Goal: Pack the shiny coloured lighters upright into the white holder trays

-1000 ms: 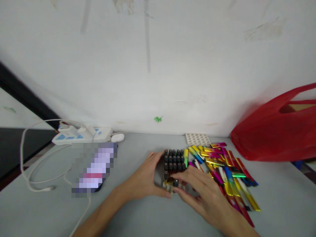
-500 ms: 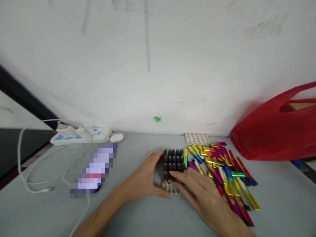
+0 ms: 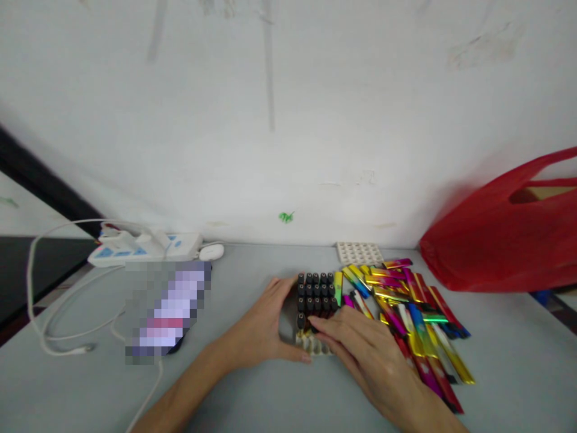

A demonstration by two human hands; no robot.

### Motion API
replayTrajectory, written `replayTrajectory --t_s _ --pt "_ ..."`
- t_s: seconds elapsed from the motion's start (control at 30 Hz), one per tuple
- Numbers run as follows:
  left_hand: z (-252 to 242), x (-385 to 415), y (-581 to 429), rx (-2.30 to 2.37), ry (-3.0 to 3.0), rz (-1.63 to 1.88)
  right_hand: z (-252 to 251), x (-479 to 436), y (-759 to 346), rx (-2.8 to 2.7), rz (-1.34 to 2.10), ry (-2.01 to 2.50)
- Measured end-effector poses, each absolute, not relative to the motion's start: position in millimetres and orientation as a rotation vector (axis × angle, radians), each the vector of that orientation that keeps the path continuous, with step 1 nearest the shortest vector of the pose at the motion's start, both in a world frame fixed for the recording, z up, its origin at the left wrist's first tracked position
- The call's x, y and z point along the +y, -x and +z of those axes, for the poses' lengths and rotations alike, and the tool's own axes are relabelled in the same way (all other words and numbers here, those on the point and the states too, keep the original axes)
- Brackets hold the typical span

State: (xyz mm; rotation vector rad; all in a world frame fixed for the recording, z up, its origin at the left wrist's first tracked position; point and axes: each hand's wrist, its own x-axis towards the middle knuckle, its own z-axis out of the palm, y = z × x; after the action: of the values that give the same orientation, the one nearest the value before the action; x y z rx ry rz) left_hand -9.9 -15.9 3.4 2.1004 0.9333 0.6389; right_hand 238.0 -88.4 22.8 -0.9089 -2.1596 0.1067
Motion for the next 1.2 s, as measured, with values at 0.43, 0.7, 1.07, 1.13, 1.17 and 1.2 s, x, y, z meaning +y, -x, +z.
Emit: replayTrajectory --t_s 0.43,0.7,1.07,1.13,1.17,1.2 --pt "5 -16 10 0.921 -2.097 0.66 20 -83 -242 -2.071 -0.025 1.115" --pt "6 -16 9 0.95 -2.108 0.643 37 -61 -269 -1.979 -0.197 2.213" --pt "6 -16 9 0.964 -2.086 0.616 38 -62 -267 -2.147 -0.063 2.425" --pt "6 -16 9 0.959 -2.089 0.627 33 -62 -268 -2.143 -0.088 2.386" --pt "6 -16 9 0.956 -2.09 0.627 31 -63 -269 -2.139 -0.104 2.358" --pt "6 -16 9 0.952 -2.09 0.623 30 -63 -270 -2.136 -0.12 2.325"
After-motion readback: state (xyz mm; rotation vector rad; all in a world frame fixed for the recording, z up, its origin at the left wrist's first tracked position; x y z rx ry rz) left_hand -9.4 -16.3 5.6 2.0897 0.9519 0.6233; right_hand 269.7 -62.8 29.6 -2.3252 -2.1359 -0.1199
